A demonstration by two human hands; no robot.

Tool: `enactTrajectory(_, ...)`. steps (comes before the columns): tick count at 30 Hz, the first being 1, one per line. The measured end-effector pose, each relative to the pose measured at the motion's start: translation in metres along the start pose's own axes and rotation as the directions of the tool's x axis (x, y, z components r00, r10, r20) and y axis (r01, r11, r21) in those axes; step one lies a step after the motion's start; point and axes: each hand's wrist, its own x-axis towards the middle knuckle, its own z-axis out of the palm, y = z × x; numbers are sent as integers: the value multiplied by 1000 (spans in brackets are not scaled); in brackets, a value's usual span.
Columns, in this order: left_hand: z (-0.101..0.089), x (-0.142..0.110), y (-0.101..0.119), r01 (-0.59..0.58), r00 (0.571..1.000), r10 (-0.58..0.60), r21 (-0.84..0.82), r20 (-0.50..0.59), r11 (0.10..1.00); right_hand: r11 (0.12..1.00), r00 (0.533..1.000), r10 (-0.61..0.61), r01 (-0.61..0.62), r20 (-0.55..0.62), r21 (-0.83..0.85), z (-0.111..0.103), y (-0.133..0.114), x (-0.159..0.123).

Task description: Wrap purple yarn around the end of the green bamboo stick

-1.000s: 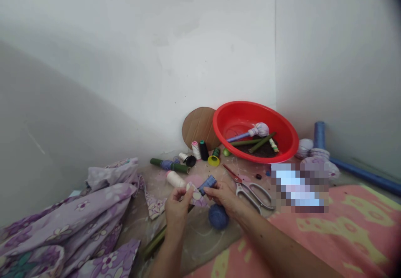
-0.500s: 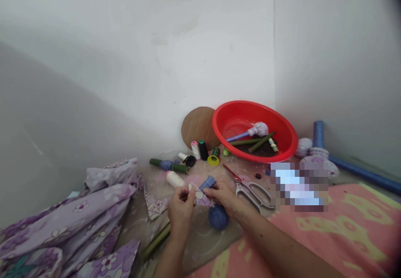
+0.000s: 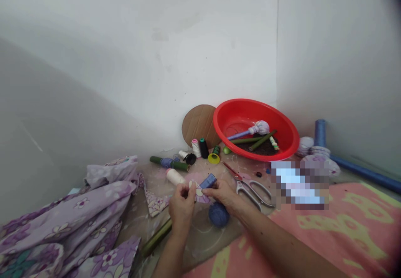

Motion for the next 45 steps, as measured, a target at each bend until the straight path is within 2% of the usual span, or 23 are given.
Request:
enactTrajectory(9,1,-2,-2,-22,1000,22,72,-4,997,998,998,57,-57,-3,32,5,-6,-5)
enactTrajectory(17,-1,-2,-1,-17,1000,18,50,-17,999,999,999,31,-32,28,35,3,0,-2)
enactTrajectory(30,-2,-1,0,-26,1000,29,253,-8,967,996,999,-20,23,35,-92,3,9,1)
enactTrajectory(33,-3,-1,1,-26,1000,23,245,17,969,996,999,-33,34,9,-78,6,8,0)
enactTrajectory(36,-4,1,-1,-29,999,26,167,20,986,998,999,-30,29,-25,-62,10,6,-1)
enactTrajectory(40,-4,3,-4,-180,984,180,130,13,975,999,999,-41,40,-23,-36,11,7,-1)
enactTrajectory(42,-5,3,-5,-271,962,266,168,56,948,998,999,-46,46,-24,-36,10,9,0)
enactTrajectory(45,-4,3,-8,-323,945,298,239,134,916,997,998,-54,51,-42,-56,8,13,2)
